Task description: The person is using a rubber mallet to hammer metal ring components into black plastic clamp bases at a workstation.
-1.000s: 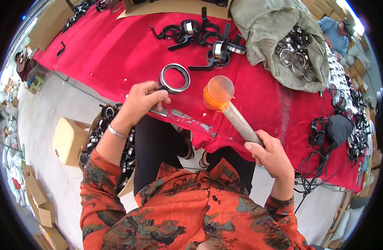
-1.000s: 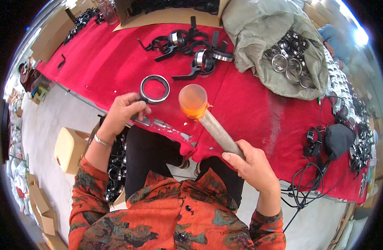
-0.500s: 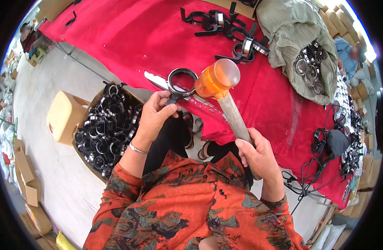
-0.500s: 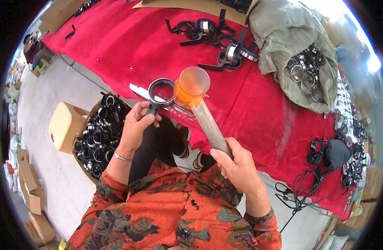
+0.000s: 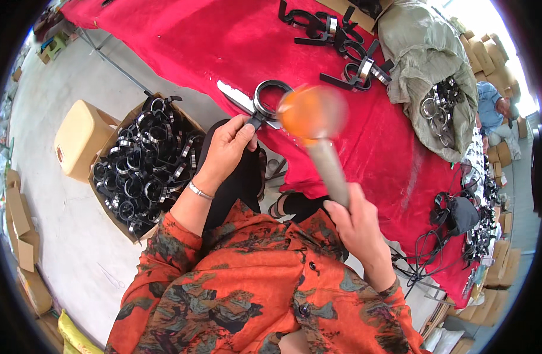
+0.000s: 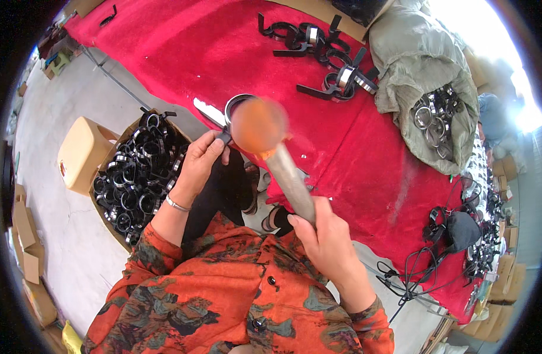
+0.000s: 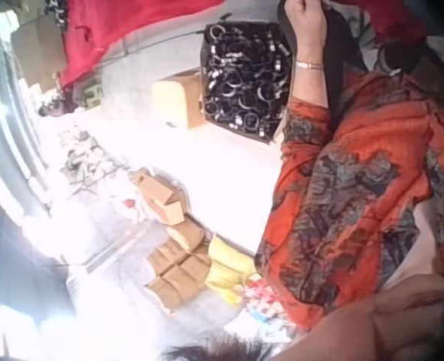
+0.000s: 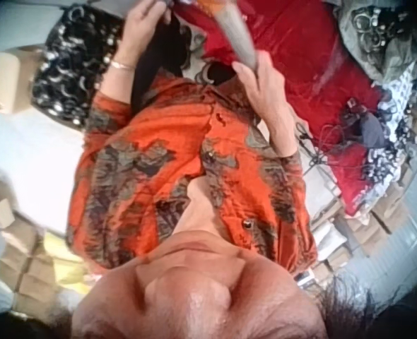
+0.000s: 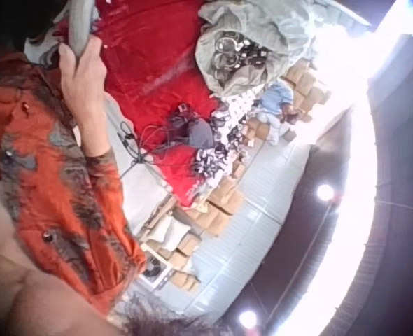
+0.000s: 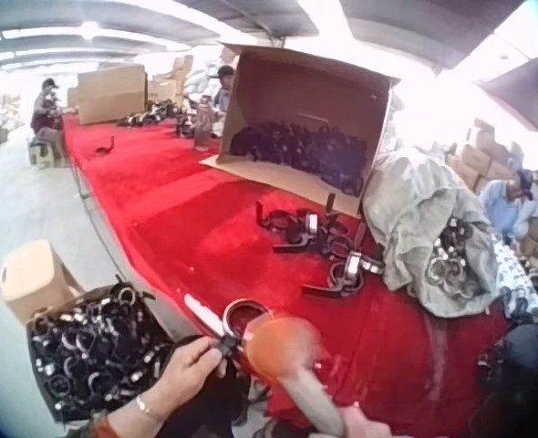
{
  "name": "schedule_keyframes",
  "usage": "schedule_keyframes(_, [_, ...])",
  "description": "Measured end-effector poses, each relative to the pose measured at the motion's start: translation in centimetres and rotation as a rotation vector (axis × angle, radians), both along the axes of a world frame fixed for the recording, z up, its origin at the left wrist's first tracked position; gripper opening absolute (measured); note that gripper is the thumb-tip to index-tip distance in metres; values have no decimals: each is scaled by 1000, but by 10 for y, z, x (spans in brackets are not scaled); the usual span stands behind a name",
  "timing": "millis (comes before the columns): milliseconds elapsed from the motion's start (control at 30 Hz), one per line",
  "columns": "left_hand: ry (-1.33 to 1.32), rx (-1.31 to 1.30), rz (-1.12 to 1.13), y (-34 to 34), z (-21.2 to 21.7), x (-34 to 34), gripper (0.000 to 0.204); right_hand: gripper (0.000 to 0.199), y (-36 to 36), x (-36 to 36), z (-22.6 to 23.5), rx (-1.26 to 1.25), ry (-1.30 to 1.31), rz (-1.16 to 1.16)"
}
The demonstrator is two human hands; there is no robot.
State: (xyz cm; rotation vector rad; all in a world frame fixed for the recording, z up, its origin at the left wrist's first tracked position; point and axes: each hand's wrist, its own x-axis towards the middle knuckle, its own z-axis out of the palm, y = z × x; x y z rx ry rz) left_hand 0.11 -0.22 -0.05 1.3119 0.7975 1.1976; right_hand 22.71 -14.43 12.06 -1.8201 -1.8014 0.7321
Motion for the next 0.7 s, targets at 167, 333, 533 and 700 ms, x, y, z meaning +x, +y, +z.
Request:
schedule_keyframes(167, [-8,-18,2,-1,3,-2,22,25,5,2,20,-134,293,-140])
schedule_keyframes(333, [-53,-50,-10,-1,1,2,20,26,27,-16,27,97,156,2])
schedule_keyframes(533, [-23,-75,-16,0,-2,0,23,35,86,-26,36,-64,37,215])
schedule_keyframes(700, [-2,-66,-15,-4,-2,-7,23,34,82,-31,69,183,159,10])
